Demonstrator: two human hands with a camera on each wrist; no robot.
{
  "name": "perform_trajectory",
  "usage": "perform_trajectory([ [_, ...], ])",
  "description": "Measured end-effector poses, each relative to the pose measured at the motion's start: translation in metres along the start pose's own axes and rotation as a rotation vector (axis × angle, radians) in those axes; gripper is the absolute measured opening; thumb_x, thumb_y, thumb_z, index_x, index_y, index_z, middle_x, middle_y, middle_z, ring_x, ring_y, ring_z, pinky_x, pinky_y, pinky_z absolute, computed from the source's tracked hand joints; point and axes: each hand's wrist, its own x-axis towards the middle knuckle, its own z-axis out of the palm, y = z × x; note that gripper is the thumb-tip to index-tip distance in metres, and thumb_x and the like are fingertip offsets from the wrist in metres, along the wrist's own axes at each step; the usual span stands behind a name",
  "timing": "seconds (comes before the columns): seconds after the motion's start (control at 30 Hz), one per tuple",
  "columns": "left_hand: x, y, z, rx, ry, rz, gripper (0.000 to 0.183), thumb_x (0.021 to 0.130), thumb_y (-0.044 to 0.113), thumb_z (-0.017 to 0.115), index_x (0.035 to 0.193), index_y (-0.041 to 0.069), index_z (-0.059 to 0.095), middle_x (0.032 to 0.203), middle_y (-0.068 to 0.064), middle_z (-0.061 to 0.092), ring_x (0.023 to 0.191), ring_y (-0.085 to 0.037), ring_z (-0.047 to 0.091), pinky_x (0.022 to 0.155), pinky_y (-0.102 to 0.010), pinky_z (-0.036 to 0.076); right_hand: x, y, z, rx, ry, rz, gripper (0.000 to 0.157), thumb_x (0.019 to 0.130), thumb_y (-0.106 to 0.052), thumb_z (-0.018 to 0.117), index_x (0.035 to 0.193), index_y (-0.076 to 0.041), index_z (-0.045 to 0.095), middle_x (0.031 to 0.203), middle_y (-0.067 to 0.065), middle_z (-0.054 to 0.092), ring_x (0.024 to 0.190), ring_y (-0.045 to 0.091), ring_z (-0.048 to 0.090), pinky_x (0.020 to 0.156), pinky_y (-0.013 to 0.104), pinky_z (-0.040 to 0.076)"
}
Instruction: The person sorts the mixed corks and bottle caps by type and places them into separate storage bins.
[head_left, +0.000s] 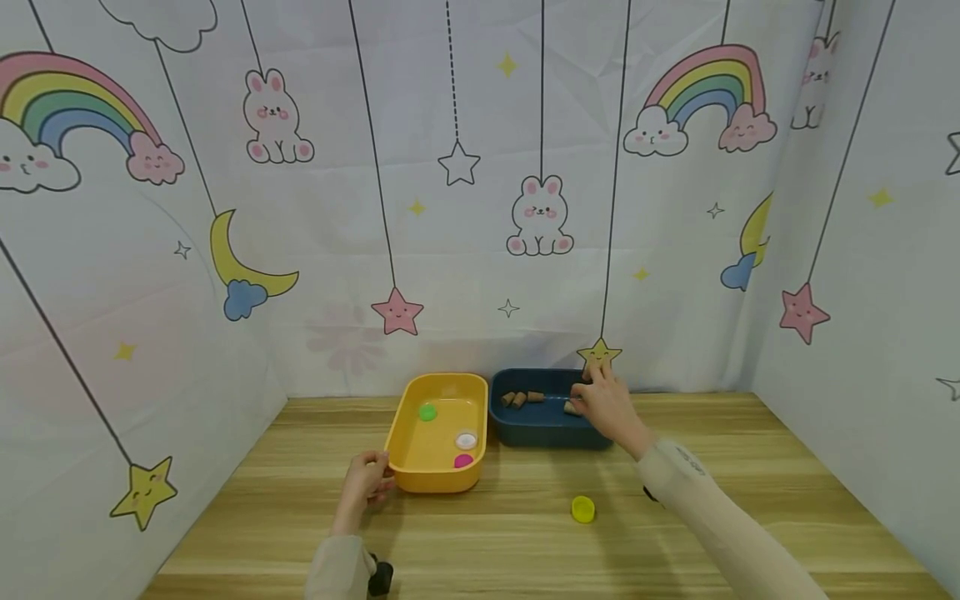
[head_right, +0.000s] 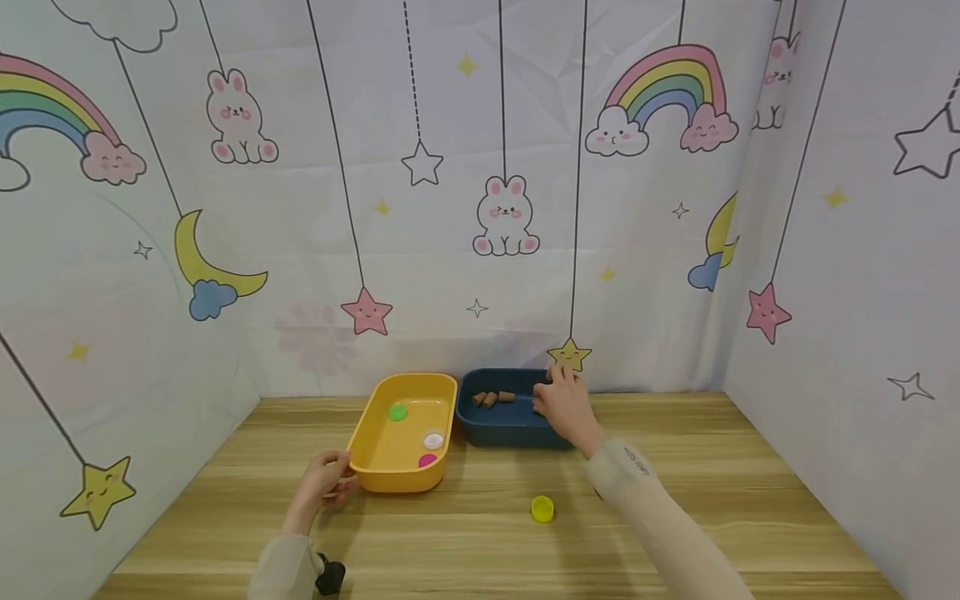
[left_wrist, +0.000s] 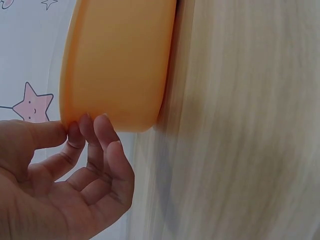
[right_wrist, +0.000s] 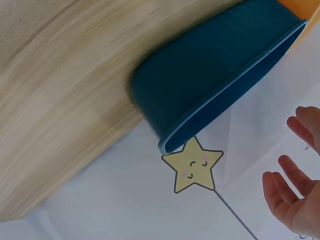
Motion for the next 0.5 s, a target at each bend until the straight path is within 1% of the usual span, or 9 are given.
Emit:
perform_trajectory([
  [0.1, 0.0, -0.001, 0.0, 0.0, 0.0, 0.0, 0.027, 0.096, 0.019, 0.037, 0.096, -0.006, 0.049, 0.081, -0.01, 0.06, 0.059, -0.01, 0.06, 0.05, -0.026, 0.044, -0.004, -0.002, 0.0, 0.022, -0.001, -0.025, 0.01, 0.077, -0.026, 0.068, 0.078, -0.016, 0.069, 0.095, 0.014, 0.055, 0.085, 0.028, 0.047, 0.053, 0.033, 0.041],
  [0.23, 0.001, -0.001, 0.0, -0.006, 0.0, 0.0, 0.026, 0.096, 0.018, 0.037, 0.096, -0.005, 0.049, 0.081, -0.01, 0.061, 0.058, -0.01, 0.06, 0.05, -0.025, 0.044, -0.008, -0.004, 0.001, 0.031, -0.009, -0.077, 0.009, 0.077, -0.025, 0.068, 0.079, -0.017, 0.069, 0.093, 0.012, 0.055, 0.082, 0.024, 0.046, 0.054, 0.029, 0.042],
  [0.4, 0.001, -0.001, 0.0, -0.004, -0.002, -0.006, 0.028, 0.096, 0.019, 0.037, 0.1, -0.007, 0.048, 0.083, -0.011, 0.062, 0.058, -0.009, 0.06, 0.05, -0.025, 0.044, -0.013, -0.008, 0.002, 0.057, -0.019, -0.164, 0.004, 0.076, -0.023, 0.07, 0.077, -0.02, 0.068, 0.092, 0.008, 0.055, 0.077, 0.018, 0.042, 0.055, 0.024, 0.038],
  [0.5, 0.001, -0.001, 0.0, 0.0, -0.003, -0.01, 0.028, 0.096, 0.019, 0.037, 0.101, -0.007, 0.048, 0.082, -0.011, 0.062, 0.058, -0.009, 0.06, 0.05, -0.025, 0.044, -0.016, -0.01, 0.0, 0.083, -0.014, -0.23, 0.006, 0.073, -0.021, 0.072, 0.074, -0.02, 0.066, 0.09, 0.007, 0.054, 0.074, 0.016, 0.04, 0.054, 0.023, 0.037],
])
